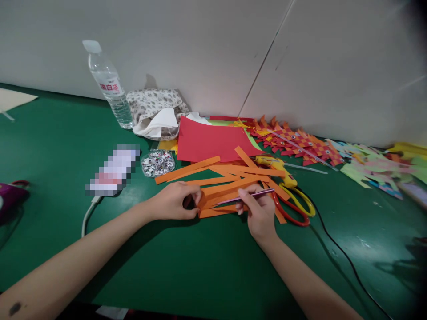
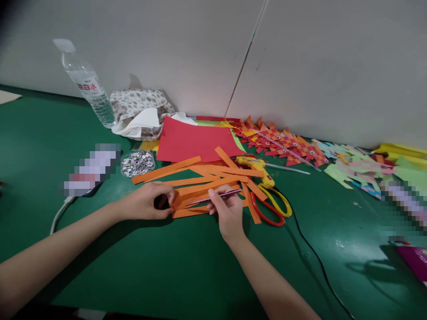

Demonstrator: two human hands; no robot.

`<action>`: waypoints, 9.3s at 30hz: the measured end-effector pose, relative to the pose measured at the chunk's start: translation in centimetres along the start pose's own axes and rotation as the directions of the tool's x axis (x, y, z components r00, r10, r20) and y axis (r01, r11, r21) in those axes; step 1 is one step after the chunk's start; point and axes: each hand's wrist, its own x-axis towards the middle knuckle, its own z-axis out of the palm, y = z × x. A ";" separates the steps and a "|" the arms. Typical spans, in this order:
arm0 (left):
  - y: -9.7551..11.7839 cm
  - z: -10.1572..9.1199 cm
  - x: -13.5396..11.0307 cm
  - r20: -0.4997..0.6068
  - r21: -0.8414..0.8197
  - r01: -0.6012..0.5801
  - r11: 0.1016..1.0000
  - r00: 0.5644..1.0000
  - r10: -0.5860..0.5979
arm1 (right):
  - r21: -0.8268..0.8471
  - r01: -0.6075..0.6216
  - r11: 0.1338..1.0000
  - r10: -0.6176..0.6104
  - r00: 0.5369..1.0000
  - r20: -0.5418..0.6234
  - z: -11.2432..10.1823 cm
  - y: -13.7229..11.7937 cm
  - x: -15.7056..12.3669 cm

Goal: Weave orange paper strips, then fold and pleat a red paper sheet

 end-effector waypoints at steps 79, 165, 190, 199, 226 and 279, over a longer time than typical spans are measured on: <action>0.3 -0.3 -0.2 0.024 -0.019 -0.020 1.000 1.000 0.021 | -0.181 0.150 0.972 -0.113 0.973 0.202 0.4 -0.6 -0.9; 0.0 0.0 -0.1 0.017 0.041 -0.026 0.999 1.000 0.025 | -0.209 0.190 0.959 -0.131 0.955 0.266 0.4 -0.3 -1.1; 0.1 -0.1 -0.1 0.029 0.031 -0.020 0.999 0.999 0.019 | -0.228 0.188 0.955 -0.121 0.954 0.276 0.6 -0.2 -1.2; 0.1 0.0 -0.2 0.013 0.058 -0.017 0.998 1.000 0.016 | -0.219 0.193 0.956 -0.166 0.977 0.134 0.2 0.0 -0.9; 0.3 -0.2 -0.1 0.030 0.038 -0.016 0.999 0.999 0.014 | -0.231 0.196 0.953 -0.141 0.962 0.235 0.6 -0.3 -1.2; 0.2 -0.2 -0.3 0.024 0.061 -0.047 0.997 0.999 0.046 | -0.162 0.177 0.971 -0.147 0.972 0.184 0.5 -0.3 -1.1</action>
